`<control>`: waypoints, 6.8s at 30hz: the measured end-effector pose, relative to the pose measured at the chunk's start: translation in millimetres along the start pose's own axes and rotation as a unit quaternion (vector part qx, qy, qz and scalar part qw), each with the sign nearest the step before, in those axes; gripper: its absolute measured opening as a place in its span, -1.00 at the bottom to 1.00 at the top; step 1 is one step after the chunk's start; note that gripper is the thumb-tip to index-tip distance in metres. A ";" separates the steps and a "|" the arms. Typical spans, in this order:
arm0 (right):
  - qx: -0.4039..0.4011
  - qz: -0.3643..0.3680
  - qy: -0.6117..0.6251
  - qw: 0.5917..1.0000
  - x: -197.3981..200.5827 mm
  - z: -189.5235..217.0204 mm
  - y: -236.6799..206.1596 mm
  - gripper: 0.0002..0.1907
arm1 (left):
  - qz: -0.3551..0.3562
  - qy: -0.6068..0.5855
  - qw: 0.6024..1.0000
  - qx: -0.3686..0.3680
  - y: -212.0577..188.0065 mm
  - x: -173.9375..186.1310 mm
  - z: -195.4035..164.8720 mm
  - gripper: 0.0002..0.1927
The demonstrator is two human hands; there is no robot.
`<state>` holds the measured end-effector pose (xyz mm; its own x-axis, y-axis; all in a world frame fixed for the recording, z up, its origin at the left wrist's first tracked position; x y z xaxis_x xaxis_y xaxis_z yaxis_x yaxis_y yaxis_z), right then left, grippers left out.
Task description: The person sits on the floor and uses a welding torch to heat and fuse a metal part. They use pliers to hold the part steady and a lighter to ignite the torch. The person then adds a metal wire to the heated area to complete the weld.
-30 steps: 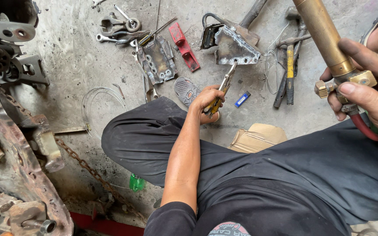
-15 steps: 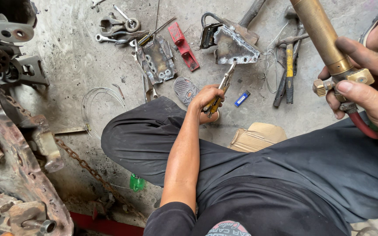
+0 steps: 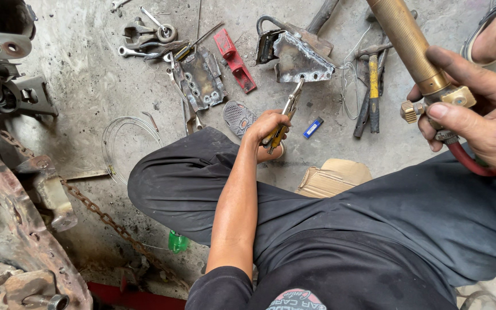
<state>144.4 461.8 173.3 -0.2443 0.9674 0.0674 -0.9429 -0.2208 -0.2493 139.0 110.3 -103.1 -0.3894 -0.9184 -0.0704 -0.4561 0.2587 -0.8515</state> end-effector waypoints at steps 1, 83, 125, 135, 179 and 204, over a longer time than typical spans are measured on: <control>0.000 0.002 -0.008 1.000 0.0 -0.2 0.6 -0.32 | -0.001 0.000 1.000 0.004 -0.5 -0.1 -0.9 -0.75; 0.018 -0.074 -0.049 0.996 -12.3 23.7 -24.3 -0.41 | -0.017 -0.249 0.967 -0.053 -85.4 -132.7 3.8 -0.75; -0.024 -0.117 -0.024 0.993 -19.2 33.0 -2.5 -0.47 | -0.026 -0.343 0.924 0.169 -27.7 -78.8 13.7 -0.68; -0.024 -0.096 0.005 0.995 -22.8 27.1 9.4 -0.44 | 0.091 -0.387 0.913 0.094 -29.5 -119.0 48.7 -0.62; -0.016 -0.103 -0.028 0.994 50.2 16.9 -19.7 -0.32 | -0.027 0.350 0.895 0.276 24.8 29.9 -207.6 -0.37; -0.046 -0.115 0.052 0.991 23.5 -12.1 -14.9 -0.40 | -0.329 0.180 0.920 -0.111 -18.9 -44.7 -73.1 -0.32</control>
<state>155.4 489.3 166.9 0.0042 0.9994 0.0341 -0.9453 0.0151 -0.3260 106.6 168.4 -45.8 -0.1920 -0.7501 0.6328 -0.8244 -0.2265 -0.5186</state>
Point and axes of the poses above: each hand's wrist, its own y-axis towards the middle knuckle, its own x-axis out of the back of the hand, z = x × y, the point moved 4 cm from there along y, towards the middle knuckle, and after that the axes turned 2 degrees about -z, right-handed, at the moved point
